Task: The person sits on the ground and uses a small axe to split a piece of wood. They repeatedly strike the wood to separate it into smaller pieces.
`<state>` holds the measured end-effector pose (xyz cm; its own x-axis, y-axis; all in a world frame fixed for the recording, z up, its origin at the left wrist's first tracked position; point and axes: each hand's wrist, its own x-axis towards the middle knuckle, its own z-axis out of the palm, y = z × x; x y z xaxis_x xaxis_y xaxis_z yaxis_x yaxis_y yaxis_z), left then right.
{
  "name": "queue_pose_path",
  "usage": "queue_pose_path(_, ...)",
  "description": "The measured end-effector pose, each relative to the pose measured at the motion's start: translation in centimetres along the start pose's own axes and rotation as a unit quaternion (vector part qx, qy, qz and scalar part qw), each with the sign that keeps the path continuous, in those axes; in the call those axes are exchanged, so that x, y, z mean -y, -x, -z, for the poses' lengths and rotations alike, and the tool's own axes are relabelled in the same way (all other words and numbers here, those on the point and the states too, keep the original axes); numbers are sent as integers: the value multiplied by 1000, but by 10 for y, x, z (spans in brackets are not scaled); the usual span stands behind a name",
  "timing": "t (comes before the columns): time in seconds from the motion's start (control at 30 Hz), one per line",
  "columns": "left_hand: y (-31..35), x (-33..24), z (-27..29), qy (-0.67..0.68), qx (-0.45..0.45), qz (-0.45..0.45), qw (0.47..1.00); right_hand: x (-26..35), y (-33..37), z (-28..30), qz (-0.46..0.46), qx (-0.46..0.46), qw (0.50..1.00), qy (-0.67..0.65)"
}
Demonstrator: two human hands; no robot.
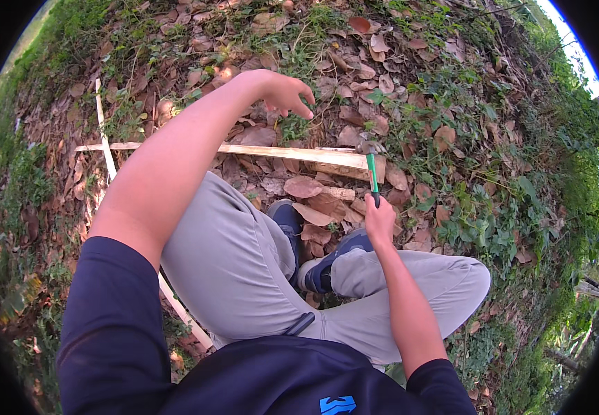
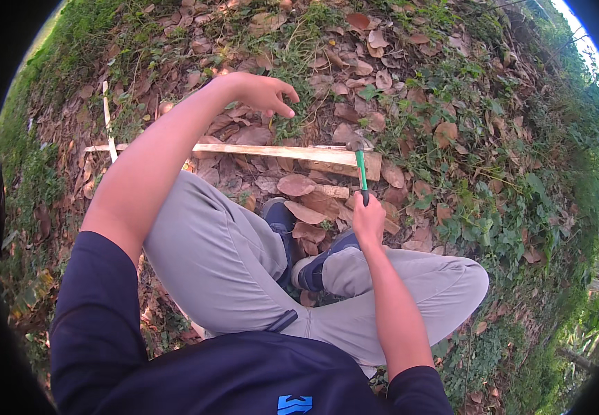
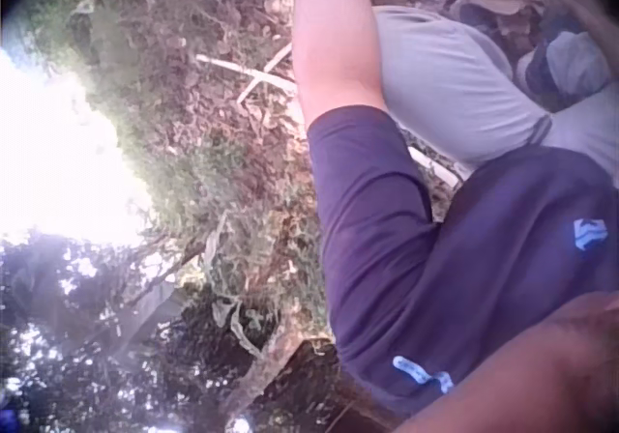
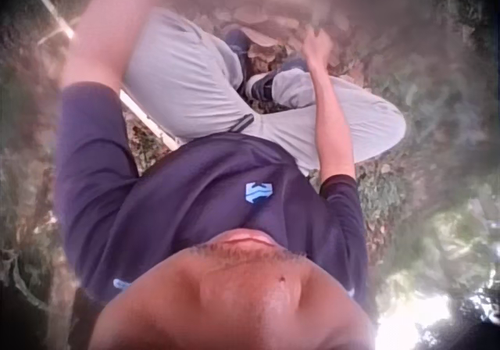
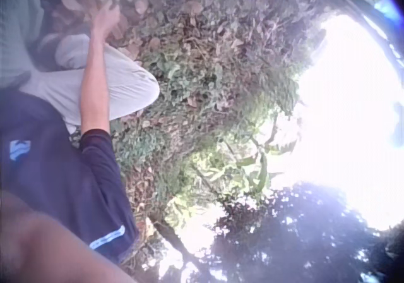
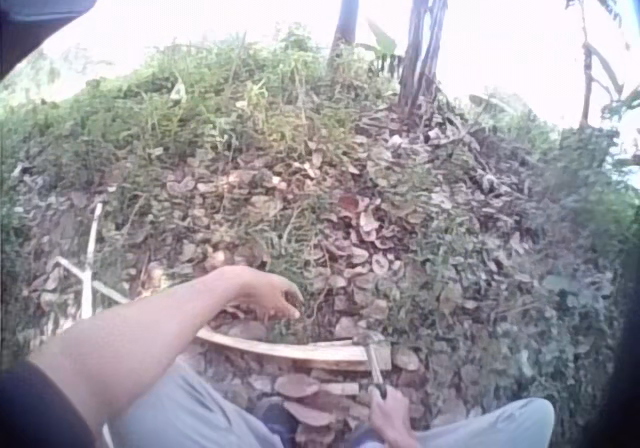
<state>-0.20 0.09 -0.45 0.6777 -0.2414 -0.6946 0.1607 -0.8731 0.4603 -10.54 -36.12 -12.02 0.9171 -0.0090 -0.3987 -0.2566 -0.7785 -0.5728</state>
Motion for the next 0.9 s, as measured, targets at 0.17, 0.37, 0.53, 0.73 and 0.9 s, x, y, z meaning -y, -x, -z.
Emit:
queue_pose_path(0.17,-19,13,-4,-37,-25,11,999,-4,-1,-19,8,-34,999,10)
queue_pose_path(0.37,-26,7,-6,-43,4,20,999,-36,-10,-26,-32,-14,998,44)
queue_pose_path(0.53,-19,-9,-6,-28,-7,1,1000,-16,-10,-16,4,-37,999,-22)
queue_pose_path(0.73,-24,2,-6,-60,5,11,998,-28,-11,-27,-25,-5,995,94)
queue_pose_path(0.9,-26,3,-5,-35,3,6,999,-19,-14,-25,2,-27,997,-67)
